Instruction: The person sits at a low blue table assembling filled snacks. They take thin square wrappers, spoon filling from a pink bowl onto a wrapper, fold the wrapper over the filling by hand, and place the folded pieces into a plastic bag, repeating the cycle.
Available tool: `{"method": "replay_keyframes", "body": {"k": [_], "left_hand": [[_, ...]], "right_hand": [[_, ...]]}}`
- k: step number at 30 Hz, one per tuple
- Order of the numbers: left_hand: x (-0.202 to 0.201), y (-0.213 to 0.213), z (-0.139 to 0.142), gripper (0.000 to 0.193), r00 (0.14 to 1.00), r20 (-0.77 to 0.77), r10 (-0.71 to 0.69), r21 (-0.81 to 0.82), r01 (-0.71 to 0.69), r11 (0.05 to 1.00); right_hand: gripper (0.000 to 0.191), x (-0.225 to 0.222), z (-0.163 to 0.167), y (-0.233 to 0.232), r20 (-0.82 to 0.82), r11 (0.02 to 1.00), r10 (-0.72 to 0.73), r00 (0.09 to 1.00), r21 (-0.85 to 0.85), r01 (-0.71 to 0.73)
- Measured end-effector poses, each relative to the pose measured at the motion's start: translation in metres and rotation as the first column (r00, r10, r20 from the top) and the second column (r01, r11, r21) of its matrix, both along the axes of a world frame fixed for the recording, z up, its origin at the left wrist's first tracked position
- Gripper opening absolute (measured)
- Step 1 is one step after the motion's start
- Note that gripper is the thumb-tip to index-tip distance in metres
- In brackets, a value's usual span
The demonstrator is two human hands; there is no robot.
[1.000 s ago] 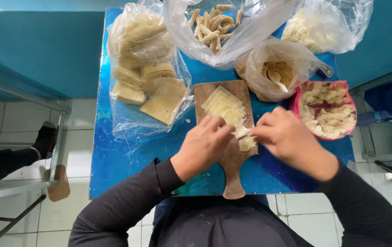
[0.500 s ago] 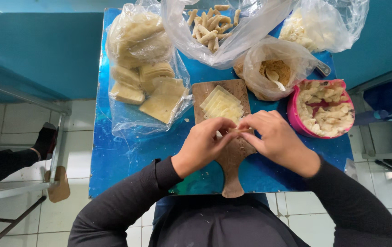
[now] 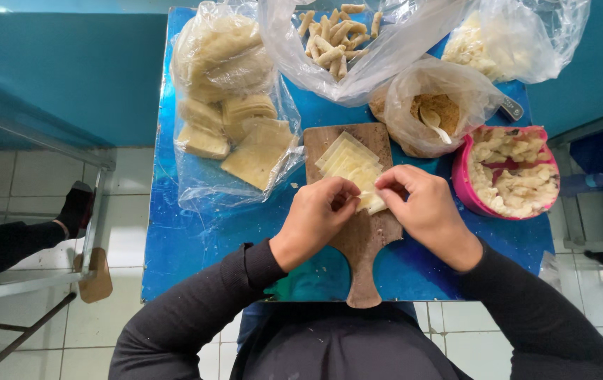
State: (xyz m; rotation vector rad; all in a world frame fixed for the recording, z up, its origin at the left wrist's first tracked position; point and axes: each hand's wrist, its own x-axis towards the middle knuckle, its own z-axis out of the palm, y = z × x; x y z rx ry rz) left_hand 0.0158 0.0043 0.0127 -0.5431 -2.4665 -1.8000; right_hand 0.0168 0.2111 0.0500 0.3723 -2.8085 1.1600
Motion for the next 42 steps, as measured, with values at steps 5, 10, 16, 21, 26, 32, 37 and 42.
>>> {"method": "replay_keyframes", "body": {"k": [5, 10, 16, 21, 26, 32, 37, 42], "left_hand": [[0.0, -0.002, 0.001, 0.011, 0.997, -0.062, 0.054, -0.015, -0.055, 0.998], [-0.003, 0.003, -0.002, 0.021, 0.999, -0.005, -0.045, 0.088, 0.046, 0.995], [-0.001, 0.003, -0.003, 0.009, 0.986, -0.157, -0.063, -0.051, 0.055, 0.997], [0.003, 0.004, 0.002, 0.01, 0.966, -0.256, -0.024, -0.184, -0.024, 0.983], [0.002, 0.004, 0.005, 0.016, 0.967, -0.252, -0.019, -0.107, -0.008, 0.994], [0.004, 0.003, 0.006, 0.014, 0.921, -0.39, 0.027, -0.226, -0.124, 0.966], [0.003, 0.003, 0.009, 0.02, 0.958, -0.285, 0.037, -0.229, -0.105, 0.968], [0.004, -0.001, 0.01, 0.027, 0.947, -0.322, 0.003, -0.24, -0.085, 0.967]], "right_hand": [[0.014, 0.003, 0.013, 0.011, -0.105, 0.998, -0.065, 0.992, -0.008, 0.064], [0.019, 0.021, 0.012, 0.005, 0.087, 0.993, 0.112, 0.99, -0.048, -0.108], [0.014, 0.032, 0.013, 0.005, -0.266, 0.916, 0.312, 0.912, 0.341, -0.213], [0.015, 0.021, 0.033, 0.021, -0.182, 0.937, 0.217, 0.959, 0.314, -0.153], [0.034, -0.003, 0.046, 0.033, -0.292, 0.935, -0.054, 0.955, 0.321, 0.151], [0.019, -0.041, 0.042, 0.043, -0.349, 0.943, -0.04, 0.936, 0.298, 0.151], [0.015, -0.06, 0.033, 0.058, -0.199, 0.973, -0.216, 0.956, 0.039, 0.228], [0.013, -0.067, 0.024, 0.07, -0.48, 0.935, -0.141, 0.866, 0.224, 0.276]]}}
